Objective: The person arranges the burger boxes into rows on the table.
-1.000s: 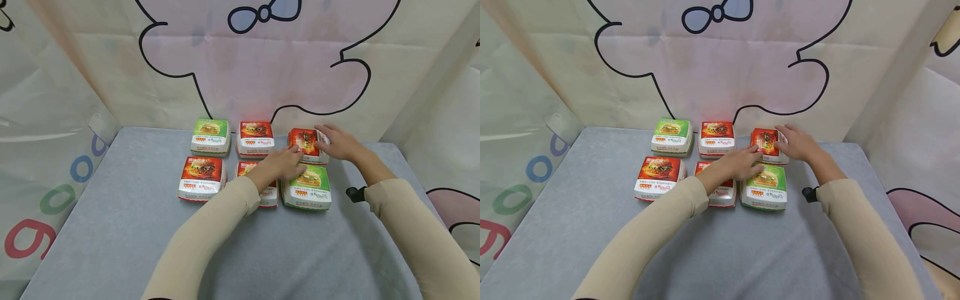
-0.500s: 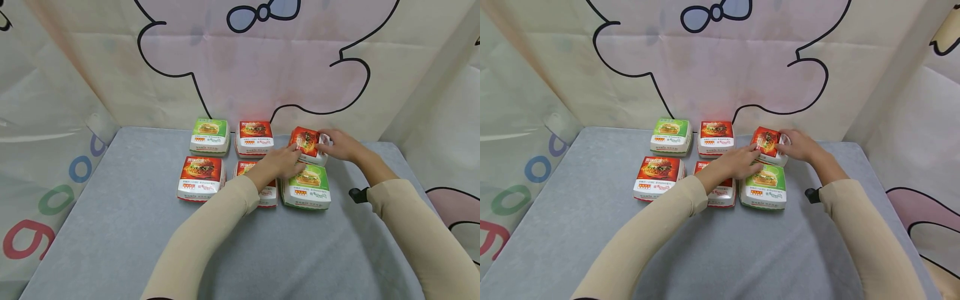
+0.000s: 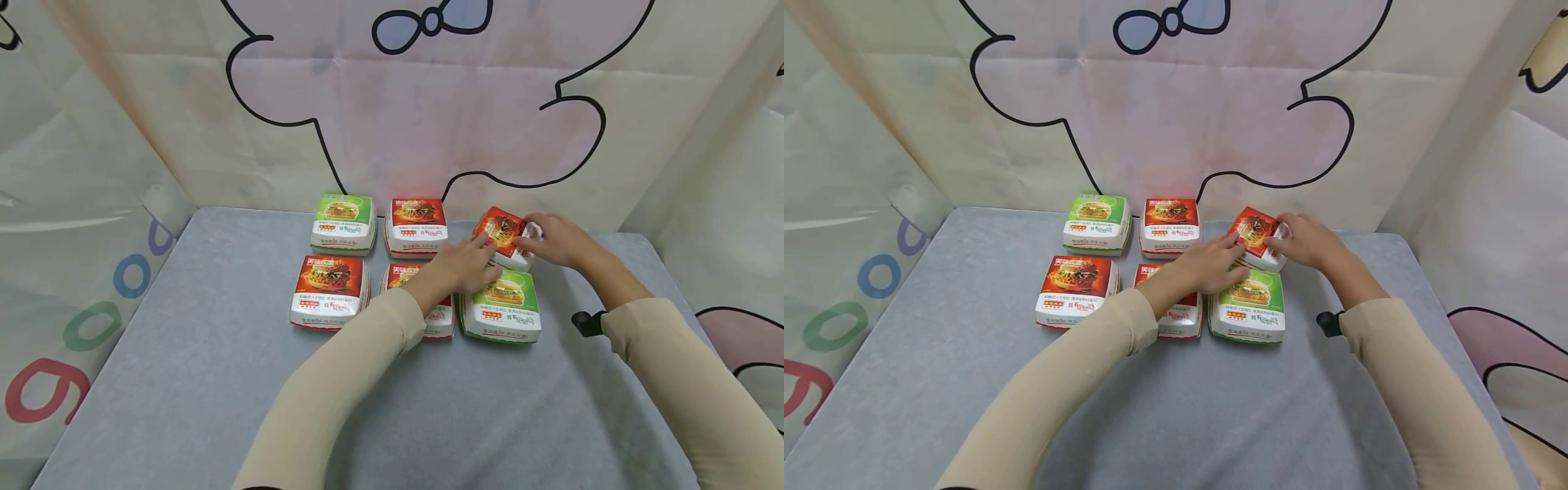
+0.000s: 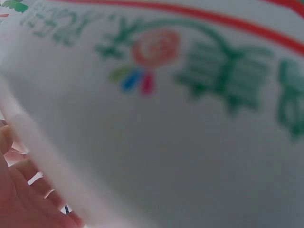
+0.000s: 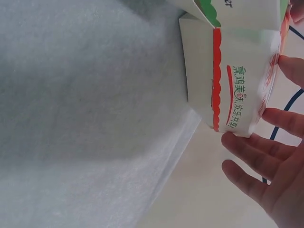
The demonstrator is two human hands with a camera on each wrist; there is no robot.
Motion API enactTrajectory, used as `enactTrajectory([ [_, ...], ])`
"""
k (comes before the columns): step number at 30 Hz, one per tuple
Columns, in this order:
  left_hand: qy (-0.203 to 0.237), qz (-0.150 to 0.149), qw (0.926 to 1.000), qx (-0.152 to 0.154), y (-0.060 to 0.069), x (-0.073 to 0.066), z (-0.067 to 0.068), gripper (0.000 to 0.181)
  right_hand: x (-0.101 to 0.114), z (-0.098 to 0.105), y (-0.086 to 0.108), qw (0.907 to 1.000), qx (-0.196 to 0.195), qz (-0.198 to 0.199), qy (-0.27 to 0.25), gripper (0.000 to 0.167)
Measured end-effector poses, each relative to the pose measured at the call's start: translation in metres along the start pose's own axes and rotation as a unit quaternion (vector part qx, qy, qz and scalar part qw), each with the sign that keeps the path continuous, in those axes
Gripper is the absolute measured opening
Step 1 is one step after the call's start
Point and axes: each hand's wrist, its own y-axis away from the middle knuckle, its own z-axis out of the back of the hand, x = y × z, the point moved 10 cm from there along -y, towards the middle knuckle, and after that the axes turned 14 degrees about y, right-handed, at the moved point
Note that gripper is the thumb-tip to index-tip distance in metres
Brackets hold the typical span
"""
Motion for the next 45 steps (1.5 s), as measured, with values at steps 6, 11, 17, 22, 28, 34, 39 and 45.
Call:
enactTrajectory([
  [6,-0.016,0.004,0.9999,0.002,-0.001,-0.001,-0.002,0.058,0.002,0.000,0.002,0.9998,0.002,-0.018,0.007,0.067],
  [11,-0.019,-0.004,0.9998,0.002,-0.001,-0.004,-0.002,0.056,0.004,-0.001,0.005,0.9996,0.005,-0.026,0.011,0.068],
  [17,-0.012,-0.010,0.9999,0.008,-0.001,-0.005,-0.004,0.055,0.008,0.000,0.006,0.9983,0.011,-0.038,0.043,0.073],
  [22,-0.009,-0.005,0.9998,0.015,-0.001,-0.003,-0.006,0.053,0.008,-0.001,0.006,0.9975,0.009,-0.042,0.057,0.074],
  [28,0.005,-0.004,0.9999,0.013,-0.001,-0.003,-0.004,0.053,0.008,-0.001,0.005,0.9977,0.006,-0.040,0.055,0.076],
  [34,0.012,-0.002,0.9998,0.014,0.000,-0.002,-0.002,0.054,0.018,0.002,0.000,0.9997,-0.001,0.023,0.008,0.066],
  [39,0.008,-0.003,0.9999,0.009,0.000,-0.001,0.000,0.054,0.024,0.004,0.000,0.9980,-0.003,0.062,-0.008,0.060],
  [45,0.006,-0.002,1.0000,0.005,0.000,-0.001,0.001,0.056,0.022,0.001,0.001,0.9979,0.005,0.064,-0.005,0.059],
])
